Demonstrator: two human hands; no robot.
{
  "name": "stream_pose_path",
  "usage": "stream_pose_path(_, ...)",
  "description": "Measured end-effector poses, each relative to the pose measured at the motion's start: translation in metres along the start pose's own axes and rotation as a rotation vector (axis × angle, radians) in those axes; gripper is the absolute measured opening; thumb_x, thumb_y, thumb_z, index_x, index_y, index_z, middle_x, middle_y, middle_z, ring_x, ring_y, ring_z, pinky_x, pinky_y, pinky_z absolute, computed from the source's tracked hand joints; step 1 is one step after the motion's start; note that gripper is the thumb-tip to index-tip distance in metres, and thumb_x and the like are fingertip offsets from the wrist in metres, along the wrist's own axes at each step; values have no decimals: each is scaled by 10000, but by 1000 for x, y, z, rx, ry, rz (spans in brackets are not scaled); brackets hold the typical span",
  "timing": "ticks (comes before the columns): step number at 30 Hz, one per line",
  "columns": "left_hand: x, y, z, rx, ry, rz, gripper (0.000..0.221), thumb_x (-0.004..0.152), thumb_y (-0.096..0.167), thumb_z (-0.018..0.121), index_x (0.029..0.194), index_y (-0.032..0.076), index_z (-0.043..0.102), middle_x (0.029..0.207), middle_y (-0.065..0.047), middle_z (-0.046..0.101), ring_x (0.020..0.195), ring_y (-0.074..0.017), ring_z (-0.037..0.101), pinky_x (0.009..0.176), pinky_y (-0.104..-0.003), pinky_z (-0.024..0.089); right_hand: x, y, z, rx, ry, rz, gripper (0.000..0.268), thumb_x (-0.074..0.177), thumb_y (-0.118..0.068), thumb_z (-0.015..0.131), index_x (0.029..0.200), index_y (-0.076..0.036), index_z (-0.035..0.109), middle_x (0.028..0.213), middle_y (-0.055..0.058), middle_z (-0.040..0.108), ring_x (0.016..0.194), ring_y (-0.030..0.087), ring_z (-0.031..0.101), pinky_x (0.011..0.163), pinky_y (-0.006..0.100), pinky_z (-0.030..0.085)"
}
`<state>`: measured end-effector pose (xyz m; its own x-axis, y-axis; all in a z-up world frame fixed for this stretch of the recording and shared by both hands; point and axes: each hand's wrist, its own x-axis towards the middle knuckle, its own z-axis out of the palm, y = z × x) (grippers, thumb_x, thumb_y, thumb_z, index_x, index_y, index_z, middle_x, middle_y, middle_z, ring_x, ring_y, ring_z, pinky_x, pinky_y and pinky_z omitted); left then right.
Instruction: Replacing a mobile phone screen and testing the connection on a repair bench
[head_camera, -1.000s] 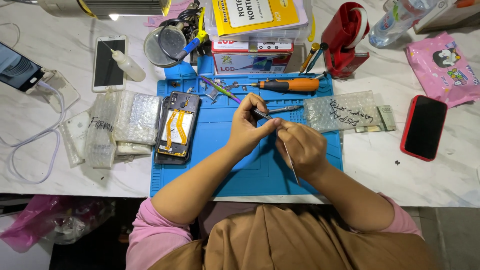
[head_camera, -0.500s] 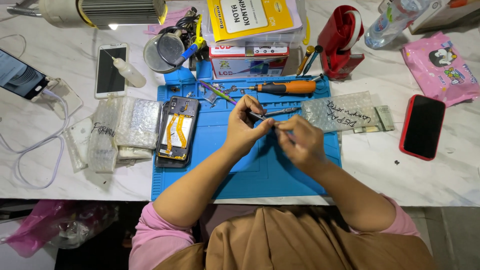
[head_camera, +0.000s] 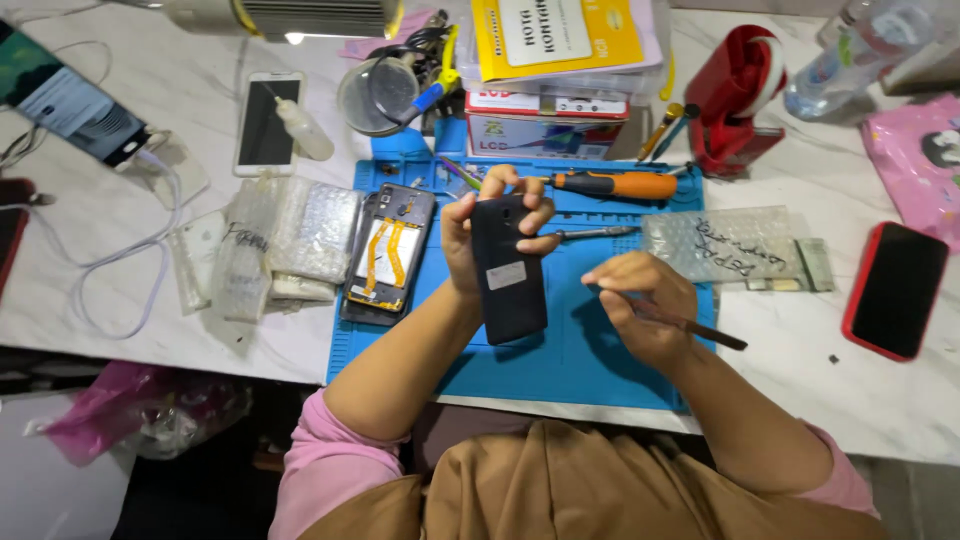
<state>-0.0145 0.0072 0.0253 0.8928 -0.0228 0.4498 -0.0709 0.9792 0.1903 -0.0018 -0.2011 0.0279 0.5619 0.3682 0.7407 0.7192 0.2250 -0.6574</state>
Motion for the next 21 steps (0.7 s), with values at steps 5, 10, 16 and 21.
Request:
stream_pose_path(5,-7,-17,5,-97,-54,-19,513,1002,457,497,1329,79,382,1138,-163,409,918,-179,409,742,-279,430,-17,-8,15,194,-109,67,65,904,-10,744,931,45,722,885,167,732,896,359,799,738,406,649)
stream_pose_path(10,-12,-27,9,-183,-60,-48,567,1009,449,510,1383,49,360,1152,-220,468,917,-211,441,802,-375,497,-17,-12,9,197,-171,26,76,886,-3,747,938,45,718,861,148,719,849,337,816,699,365,655)
stream_pose_path(16,-18,-30,15,-216,-63,-79,603,1013,441,503,1420,26,341,1181,-280,505,948,-279,509,933,-622,554,-26,-10,4,259,-219,47,202,845,45,746,1042,4,721,922,137,707,895,328,818,741,412,666)
stream_pose_path(21,-18,-30,14,-175,-64,-85,578,1008,427,508,1396,23,365,1174,-263,528,948,-262,525,924,-614,562,-17,-10,3,312,-311,45,258,866,19,715,1122,-13,709,907,129,725,864,287,806,751,407,663)
